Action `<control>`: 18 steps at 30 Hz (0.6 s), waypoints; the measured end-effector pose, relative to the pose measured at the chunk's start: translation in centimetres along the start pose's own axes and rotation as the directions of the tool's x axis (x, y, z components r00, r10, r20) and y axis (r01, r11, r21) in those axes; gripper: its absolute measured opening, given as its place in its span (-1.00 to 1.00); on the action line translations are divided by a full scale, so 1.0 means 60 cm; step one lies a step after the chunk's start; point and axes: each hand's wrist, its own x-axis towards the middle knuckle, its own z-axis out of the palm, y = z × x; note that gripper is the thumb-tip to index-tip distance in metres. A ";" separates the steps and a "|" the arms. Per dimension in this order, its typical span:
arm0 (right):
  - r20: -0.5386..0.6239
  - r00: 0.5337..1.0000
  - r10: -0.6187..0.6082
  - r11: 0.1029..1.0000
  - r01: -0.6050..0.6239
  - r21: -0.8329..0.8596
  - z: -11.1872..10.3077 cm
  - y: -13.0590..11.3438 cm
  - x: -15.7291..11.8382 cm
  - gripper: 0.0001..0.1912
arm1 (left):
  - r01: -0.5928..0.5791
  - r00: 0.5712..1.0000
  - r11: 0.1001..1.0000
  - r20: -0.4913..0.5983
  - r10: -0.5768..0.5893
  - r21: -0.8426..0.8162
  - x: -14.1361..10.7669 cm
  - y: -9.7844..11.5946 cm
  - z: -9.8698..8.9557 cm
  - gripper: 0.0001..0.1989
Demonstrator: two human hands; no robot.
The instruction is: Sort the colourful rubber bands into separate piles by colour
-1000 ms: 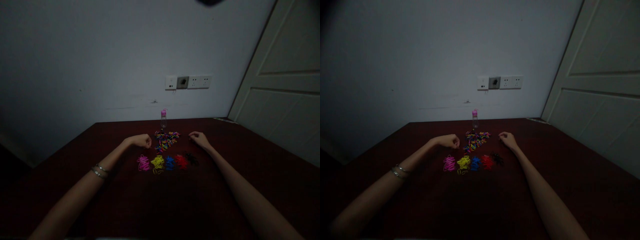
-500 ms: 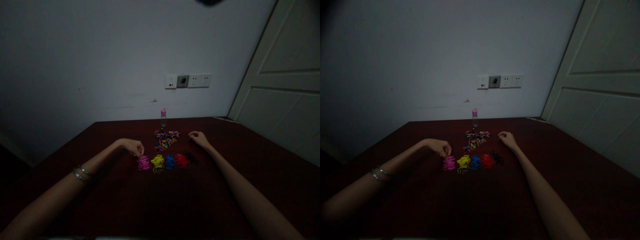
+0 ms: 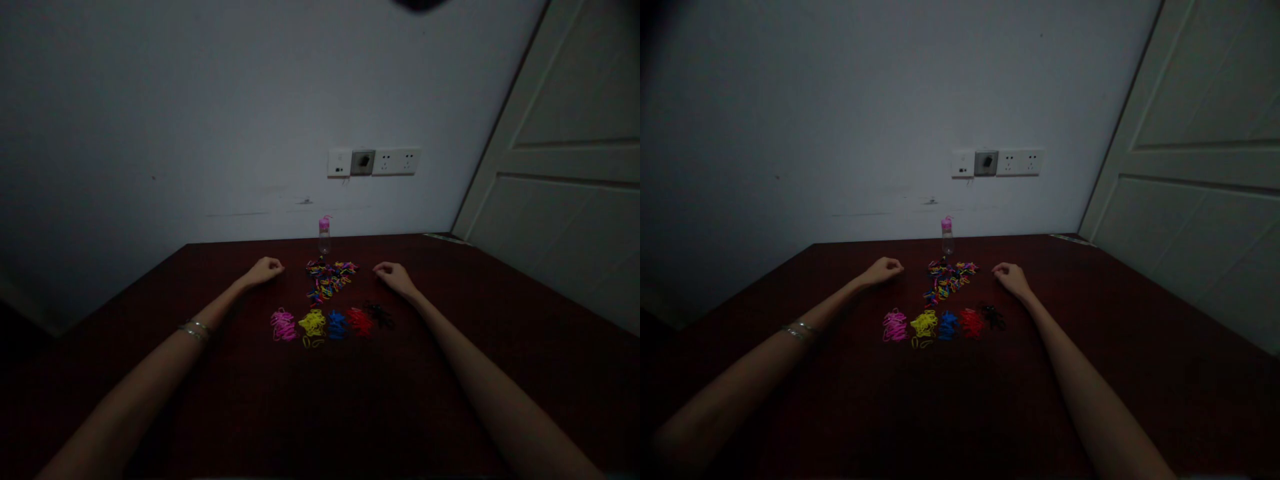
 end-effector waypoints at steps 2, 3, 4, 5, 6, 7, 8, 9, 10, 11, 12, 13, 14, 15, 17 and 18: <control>-0.005 1.000 -0.014 0.999 0.014 -0.042 -0.001 -0.005 -0.002 -0.75 | -0.015 0.988 0.999 -0.151 0.023 0.051 0.011 -0.016 0.006 -0.70; -0.006 1.000 -0.019 0.998 0.018 -0.062 -0.002 -0.008 -0.004 -0.76 | -0.004 0.979 0.998 -0.201 0.017 0.063 0.015 -0.023 0.009 -0.69; -0.006 1.000 -0.023 0.997 0.023 -0.078 -0.003 -0.011 -0.006 -0.76 | 0.015 0.969 0.998 -0.246 0.000 0.060 0.019 -0.029 0.012 -0.69; -0.005 1.000 -0.029 0.995 0.028 -0.091 -0.004 -0.015 -0.007 -0.76 | 0.039 0.955 0.998 -0.297 -0.025 0.041 0.022 -0.034 0.015 -0.69; -0.003 0.999 -0.034 0.994 0.034 -0.102 -0.005 -0.018 -0.009 -0.76 | 0.064 0.935 0.998 -0.351 -0.058 0.005 0.025 -0.038 0.017 -0.70; -0.001 0.999 -0.041 0.993 0.041 -0.113 -0.006 -0.020 -0.010 -0.76 | 0.086 0.912 0.995 -0.400 -0.097 -0.045 0.027 -0.041 0.019 -0.70; 0.002 0.999 -0.048 0.991 0.048 -0.128 -0.006 -0.022 -0.012 -0.76 | 0.103 0.889 0.989 -0.437 -0.139 -0.105 0.029 -0.044 0.021 -0.71; 0.006 0.998 -0.054 0.988 0.055 -0.144 -0.006 -0.023 -0.012 -0.77 | 0.117 0.870 0.979 -0.459 -0.181 -0.164 0.030 -0.046 0.023 -0.71; 0.010 0.998 -0.059 0.985 0.059 -0.160 -0.006 -0.024 -0.013 -0.77 | 0.126 0.856 0.968 -0.470 -0.216 -0.215 0.031 -0.047 0.025 -0.71; 0.013 0.998 -0.062 0.982 0.064 -0.176 -0.005 -0.024 -0.013 -0.77 | 0.131 0.847 0.960 -0.474 -0.238 -0.248 0.031 -0.048 0.026 -0.72; 0.016 0.998 -0.066 0.979 0.068 -0.191 -0.005 -0.023 -0.013 -0.78 | 0.133 0.843 0.956 -0.477 -0.249 -0.263 0.031 -0.048 0.027 -0.73; 0.020 0.997 -0.070 0.976 0.072 -0.204 -0.004 -0.022 -0.013 -0.78 | 0.133 0.840 0.955 -0.482 -0.251 -0.266 0.030 -0.049 0.028 -0.73; 0.024 0.997 -0.072 0.974 0.075 -0.216 -0.004 -0.022 -0.013 -0.78 | 0.129 0.838 0.957 -0.488 -0.245 -0.260 0.029 -0.048 0.029 -0.74; 0.029 0.997 -0.073 0.971 0.077 -0.226 -0.003 -0.021 -0.013 -0.78 | 0.123 0.837 0.960 -0.494 -0.237 -0.251 0.028 -0.048 0.029 -0.74; 0.038 0.997 -0.073 0.967 0.080 -0.242 -0.003 -0.021 -0.013 -0.78 | 0.107 0.835 0.963 -0.503 -0.222 -0.248 0.026 -0.048 0.029 -0.75; 0.044 0.996 -0.077 0.965 0.085 -0.247 -0.002 -0.022 -0.013 -0.78 | 0.098 0.835 0.961 -0.505 -0.220 -0.257 0.025 -0.048 0.029 -0.74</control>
